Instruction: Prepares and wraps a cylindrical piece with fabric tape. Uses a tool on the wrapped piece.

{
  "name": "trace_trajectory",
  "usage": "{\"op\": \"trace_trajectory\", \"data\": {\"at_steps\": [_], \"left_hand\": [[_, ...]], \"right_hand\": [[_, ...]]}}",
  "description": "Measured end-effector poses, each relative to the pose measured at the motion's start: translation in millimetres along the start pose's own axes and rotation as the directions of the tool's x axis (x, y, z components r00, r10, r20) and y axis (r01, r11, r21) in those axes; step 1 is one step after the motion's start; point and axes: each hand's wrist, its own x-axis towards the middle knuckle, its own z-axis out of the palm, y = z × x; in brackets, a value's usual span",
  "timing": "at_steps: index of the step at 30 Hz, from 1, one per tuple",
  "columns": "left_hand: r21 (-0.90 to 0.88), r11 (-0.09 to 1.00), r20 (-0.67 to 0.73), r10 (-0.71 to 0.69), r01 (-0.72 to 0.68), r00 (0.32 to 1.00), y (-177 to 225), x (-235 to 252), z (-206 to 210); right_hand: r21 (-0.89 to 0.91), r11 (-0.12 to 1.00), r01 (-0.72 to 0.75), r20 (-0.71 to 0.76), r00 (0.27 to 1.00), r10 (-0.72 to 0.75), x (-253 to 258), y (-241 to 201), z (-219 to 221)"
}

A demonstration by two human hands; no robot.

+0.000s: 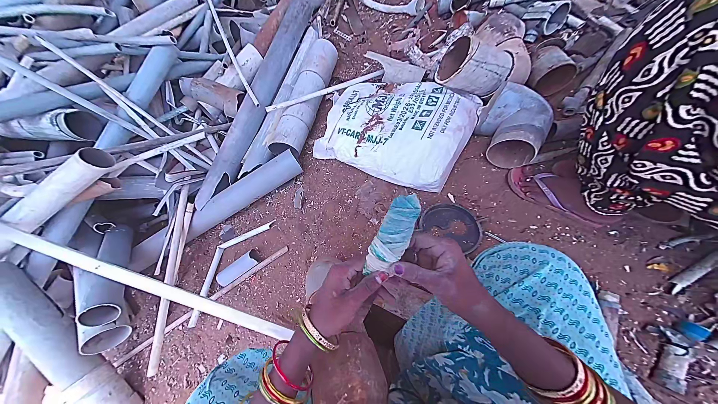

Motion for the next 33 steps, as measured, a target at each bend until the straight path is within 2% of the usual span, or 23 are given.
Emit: {"op": "trace_trajectory", "data": {"at_steps": [4, 8, 12, 16, 19, 22, 24, 25, 26, 28, 30, 32, 33], "left_hand": [[0.120, 0.991, -0.101, 0.070, -0.058, 0.992, -1.6, -0.8, 8.5], [0.209, 0.967, -0.187, 0.189, -0.149, 0.964, -5.6, -1.6, 13.5], [0.383, 0.911, -0.238, 0.260, -0.156, 0.936, -6.2, 2.0, 10.5], [0.735, 0.652, -0.134, 0.412, -0.189, 0.901, -7.0, 4.4, 0.0], [0.924, 0.374, -0.118, 0.484, -0.083, 0.867, -5.6, 6.6, 5.8], [0.993, 0.118, -0.081, 0.520, 0.023, 0.850, -9.2, 9.4, 13.9], [0.998, 0.058, -0.043, 0.537, 0.014, 0.842, -15.5, 10.7, 16.3], [0.996, 0.083, -0.033, 0.525, -0.012, 0.851, -16.3, 10.9, 16.1], [0.986, 0.162, -0.041, 0.488, -0.044, 0.872, -14.5, 10.4, 14.7], [0.890, 0.454, -0.112, 0.305, -0.041, 0.946, -4.2, 5.5, 8.5], [0.671, 0.738, -0.133, 0.021, 0.074, 0.991, 8.9, 0.9, -3.5], [0.400, 0.906, -0.098, -0.106, 0.136, 0.990, 12.6, 1.1, -10.8], [0.255, 0.952, -0.070, -0.155, 0.168, 0.985, 14.5, 1.2, -11.3]], "right_hand": [[0.086, 0.982, -0.169, -0.019, 0.985, 0.171, 2.0, -3.0, -0.6], [0.105, 0.981, -0.161, 0.032, 0.987, 0.158, 5.1, -3.8, 1.4], [0.120, 0.983, -0.141, 0.034, 0.990, 0.138, 9.8, -5.4, 5.6], [0.152, 0.978, -0.143, -0.009, 0.989, 0.146, 5.3, -3.1, 8.4], [0.144, 0.971, -0.192, -0.070, 0.977, 0.203, 1.9, -7.0, 16.9], [0.154, 0.965, -0.211, -0.185, 0.954, 0.238, 0.2, -4.0, 32.3], [0.204, 0.950, -0.236, -0.282, 0.915, 0.288, 0.7, -1.8, 39.4], [0.239, 0.938, -0.252, -0.310, 0.895, 0.320, 1.6, -2.2, 40.5], [0.269, 0.927, -0.262, -0.313, 0.886, 0.341, 2.1, -3.5, 39.2], [0.292, 0.923, -0.252, -0.284, 0.898, 0.335, 2.4, -4.5, 33.0], [0.277, 0.933, -0.230, -0.225, 0.928, 0.296, 2.9, -5.2, 27.1], [0.264, 0.940, -0.215, -0.156, 0.952, 0.262, 2.2, -4.8, 25.2], [0.261, 0.944, -0.203, -0.123, 0.963, 0.241, 1.6, -3.7, 25.6]]}}
